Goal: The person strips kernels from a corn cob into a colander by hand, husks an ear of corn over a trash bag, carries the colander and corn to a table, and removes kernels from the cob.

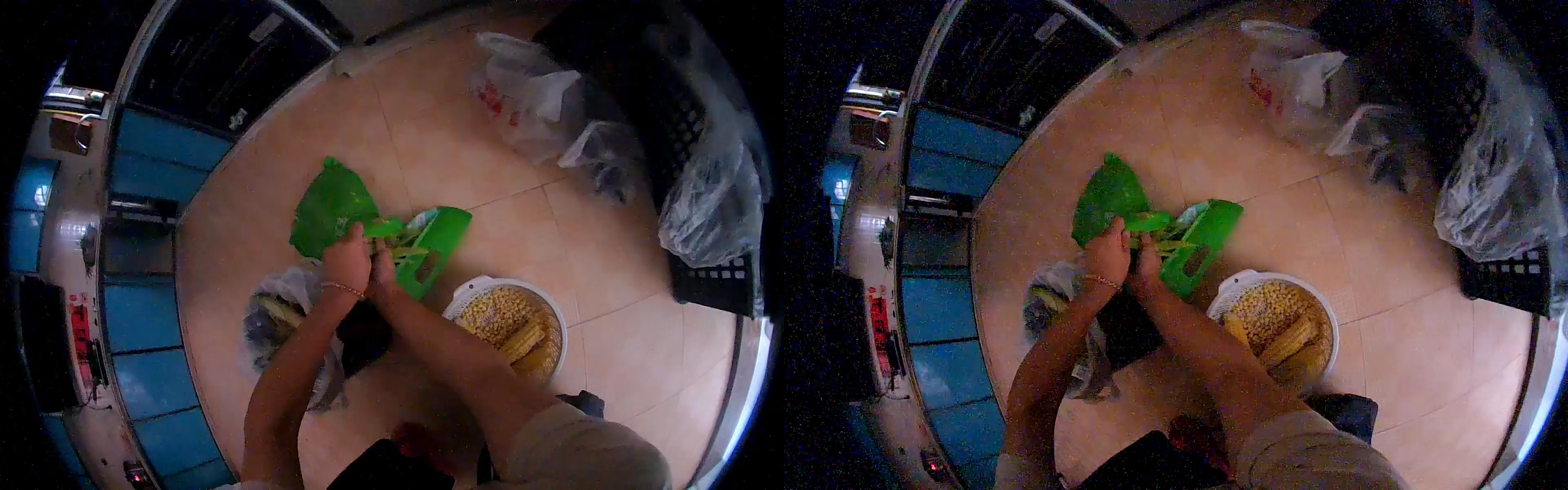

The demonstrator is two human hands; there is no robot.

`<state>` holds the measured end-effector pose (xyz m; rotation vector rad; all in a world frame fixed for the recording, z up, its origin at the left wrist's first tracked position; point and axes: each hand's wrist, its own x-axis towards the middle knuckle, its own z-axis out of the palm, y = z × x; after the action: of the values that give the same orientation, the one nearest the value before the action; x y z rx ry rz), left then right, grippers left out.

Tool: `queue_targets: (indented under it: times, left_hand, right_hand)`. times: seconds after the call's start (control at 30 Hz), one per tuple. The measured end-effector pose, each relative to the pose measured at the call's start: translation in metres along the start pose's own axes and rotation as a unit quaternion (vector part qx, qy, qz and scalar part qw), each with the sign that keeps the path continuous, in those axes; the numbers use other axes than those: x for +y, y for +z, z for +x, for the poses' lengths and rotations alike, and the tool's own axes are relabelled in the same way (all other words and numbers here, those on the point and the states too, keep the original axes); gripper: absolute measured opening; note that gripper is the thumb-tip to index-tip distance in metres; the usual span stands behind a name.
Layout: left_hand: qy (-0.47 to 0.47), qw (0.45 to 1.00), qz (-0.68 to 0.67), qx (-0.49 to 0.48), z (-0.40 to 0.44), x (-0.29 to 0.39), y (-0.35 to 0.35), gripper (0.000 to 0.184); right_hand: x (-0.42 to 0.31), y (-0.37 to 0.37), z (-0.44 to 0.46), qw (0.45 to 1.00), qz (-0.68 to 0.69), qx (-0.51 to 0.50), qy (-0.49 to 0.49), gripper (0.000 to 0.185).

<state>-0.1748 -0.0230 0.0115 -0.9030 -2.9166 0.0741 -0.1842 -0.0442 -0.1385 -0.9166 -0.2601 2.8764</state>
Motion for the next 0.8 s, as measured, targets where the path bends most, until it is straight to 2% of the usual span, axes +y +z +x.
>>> queue_targets:
  times: [0.03, 0.1, 0.23, 0.3, 0.37, 0.43, 0.5, 0.53, 0.6, 0.67, 0.73, 0.8]
  left_hand:
    - [-0.004, 1.0, 0.003, -0.005, -0.002, 0.009, -0.012, 0.014]
    - [0.027, 0.992, 0.007, -0.121, -0.009, 0.031, -0.024, 0.024]
    - [0.052, 0.993, -0.027, -0.105, -0.04, 0.035, -0.007, 0.024]
    - [-0.015, 0.984, 0.028, -0.174, -0.046, 0.034, -0.019, 0.023]
    - [-0.048, 0.98, 0.058, -0.184, -0.047, 0.026, -0.011, 0.022]
    - [-0.083, 0.976, 0.078, -0.185, -0.04, 0.02, 0.005, 0.021]
    - [-0.143, 0.975, 0.098, -0.138, -0.025, 0.01, 0.019, 0.023]
    - [-0.145, 0.976, 0.093, -0.133, -0.019, 0.005, 0.03, 0.023]
    - [-0.156, 0.981, 0.091, -0.075, -0.009, -0.002, 0.048, 0.025]
    - [-0.173, 0.977, 0.09, -0.09, 0.006, 0.011, 0.036, 0.027]
    - [-0.19, 0.972, 0.086, -0.108, 0.006, 0.021, 0.031, 0.029]
    - [-0.134, 0.985, 0.082, -0.069, -0.004, 0.026, 0.032, 0.028]
  right_hand:
    - [0.005, -0.002, 0.0, 1.0, -0.028, 0.004, 0.002, 0.036]
    - [0.01, -0.013, 0.0, 0.997, -0.077, 0.009, 0.005, 0.036]
    - [-0.006, -0.039, 0.046, 0.975, -0.219, 0.019, 0.002, 0.034]
    - [-0.023, -0.031, 0.061, 0.962, -0.274, 0.002, 0.012, 0.033]
    - [-0.021, -0.024, 0.055, 0.946, -0.321, -0.029, 0.02, 0.032]
    - [-0.015, -0.02, 0.033, 0.927, -0.368, -0.072, 0.022, 0.031]
    - [-0.019, -0.018, 0.012, 0.895, -0.425, -0.132, 0.011, 0.031]
    - [-0.029, -0.02, 0.005, 0.875, -0.456, -0.163, 0.004, 0.03]
    - [-0.065, -0.03, -0.008, 0.813, -0.532, -0.238, -0.01, 0.029]
    - [-0.105, -0.037, -0.017, 0.728, -0.609, -0.314, -0.034, 0.029]
    - [-0.148, -0.039, -0.028, 0.619, -0.677, -0.391, -0.072, 0.027]
    - [-0.188, -0.036, -0.045, 0.482, -0.771, -0.413, -0.053, 0.026]
